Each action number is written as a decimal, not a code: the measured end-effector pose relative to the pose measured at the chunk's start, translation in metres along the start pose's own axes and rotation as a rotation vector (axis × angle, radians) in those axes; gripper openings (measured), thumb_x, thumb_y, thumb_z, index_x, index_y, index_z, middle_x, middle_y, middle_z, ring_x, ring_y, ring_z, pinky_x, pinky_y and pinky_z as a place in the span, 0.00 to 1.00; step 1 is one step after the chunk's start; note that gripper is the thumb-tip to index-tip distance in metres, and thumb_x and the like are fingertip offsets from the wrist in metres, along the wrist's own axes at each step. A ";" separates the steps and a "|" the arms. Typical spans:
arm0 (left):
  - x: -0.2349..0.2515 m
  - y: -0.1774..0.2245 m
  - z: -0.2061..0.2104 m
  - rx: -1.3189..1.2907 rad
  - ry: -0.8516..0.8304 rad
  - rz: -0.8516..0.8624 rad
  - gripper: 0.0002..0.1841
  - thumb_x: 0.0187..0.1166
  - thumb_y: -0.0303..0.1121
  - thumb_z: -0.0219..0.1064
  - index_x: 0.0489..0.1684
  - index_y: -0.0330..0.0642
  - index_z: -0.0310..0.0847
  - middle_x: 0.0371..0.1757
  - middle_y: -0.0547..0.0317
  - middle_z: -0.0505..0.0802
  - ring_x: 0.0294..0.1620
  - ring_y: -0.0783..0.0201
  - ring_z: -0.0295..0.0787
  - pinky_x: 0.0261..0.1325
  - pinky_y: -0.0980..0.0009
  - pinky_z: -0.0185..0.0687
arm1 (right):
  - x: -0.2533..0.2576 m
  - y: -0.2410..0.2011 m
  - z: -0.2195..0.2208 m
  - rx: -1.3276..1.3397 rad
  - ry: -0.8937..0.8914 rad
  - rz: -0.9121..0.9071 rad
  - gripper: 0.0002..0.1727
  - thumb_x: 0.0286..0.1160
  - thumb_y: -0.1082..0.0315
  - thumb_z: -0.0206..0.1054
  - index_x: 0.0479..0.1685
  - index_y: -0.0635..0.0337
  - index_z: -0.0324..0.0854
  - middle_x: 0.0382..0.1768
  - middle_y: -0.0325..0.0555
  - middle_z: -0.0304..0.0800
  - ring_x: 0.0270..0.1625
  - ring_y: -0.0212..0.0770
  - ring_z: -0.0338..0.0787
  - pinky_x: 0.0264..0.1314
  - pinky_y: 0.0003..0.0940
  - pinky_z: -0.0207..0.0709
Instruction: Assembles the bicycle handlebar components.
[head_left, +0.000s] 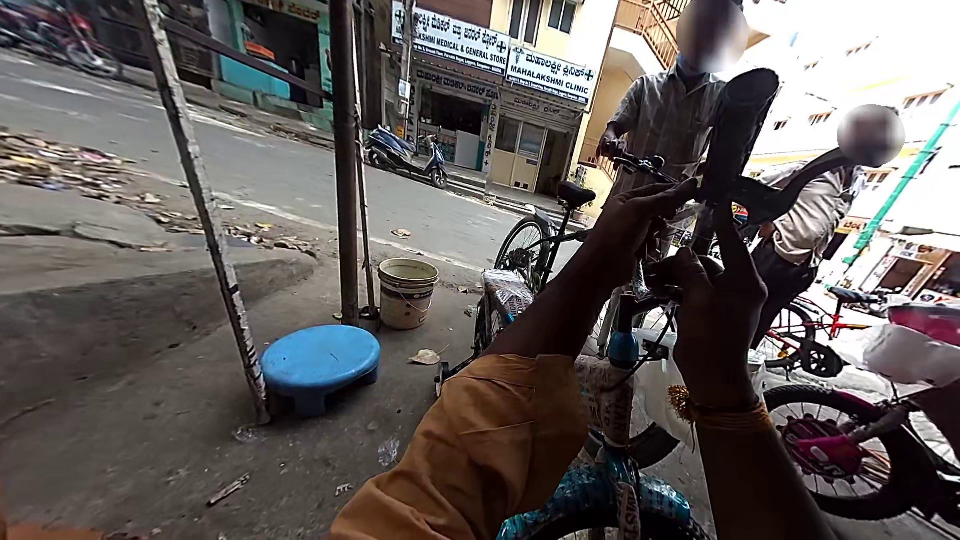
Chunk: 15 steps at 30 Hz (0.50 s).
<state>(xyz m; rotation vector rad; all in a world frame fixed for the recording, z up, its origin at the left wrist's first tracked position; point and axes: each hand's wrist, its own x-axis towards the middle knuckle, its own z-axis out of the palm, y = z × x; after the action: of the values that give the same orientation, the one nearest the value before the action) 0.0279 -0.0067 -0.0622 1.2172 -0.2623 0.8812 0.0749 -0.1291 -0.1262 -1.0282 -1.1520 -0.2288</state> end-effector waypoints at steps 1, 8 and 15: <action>0.001 -0.001 0.000 -0.005 -0.001 0.001 0.11 0.84 0.35 0.67 0.51 0.36 0.86 0.25 0.62 0.77 0.14 0.73 0.67 0.16 0.80 0.67 | 0.000 0.000 0.000 -0.007 0.000 0.001 0.29 0.89 0.66 0.58 0.90 0.49 0.64 0.39 0.42 0.93 0.33 0.36 0.93 0.35 0.32 0.90; 0.001 -0.005 0.000 0.001 -0.016 0.028 0.11 0.85 0.34 0.67 0.53 0.36 0.86 0.26 0.62 0.79 0.16 0.73 0.69 0.18 0.79 0.69 | 0.000 0.000 -0.002 -0.086 0.010 0.006 0.31 0.89 0.65 0.59 0.92 0.44 0.63 0.39 0.42 0.93 0.34 0.36 0.93 0.37 0.35 0.90; -0.005 -0.003 0.000 -0.047 -0.043 0.020 0.12 0.87 0.32 0.63 0.59 0.34 0.84 0.25 0.61 0.80 0.14 0.73 0.66 0.16 0.79 0.64 | 0.000 -0.001 0.003 -0.030 0.020 0.028 0.34 0.85 0.69 0.64 0.91 0.46 0.61 0.43 0.41 0.92 0.35 0.35 0.94 0.39 0.34 0.91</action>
<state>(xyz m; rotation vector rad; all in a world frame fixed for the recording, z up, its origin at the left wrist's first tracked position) 0.0269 -0.0089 -0.0677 1.1928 -0.3285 0.8626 0.0722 -0.1271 -0.1259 -1.0657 -1.1186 -0.2343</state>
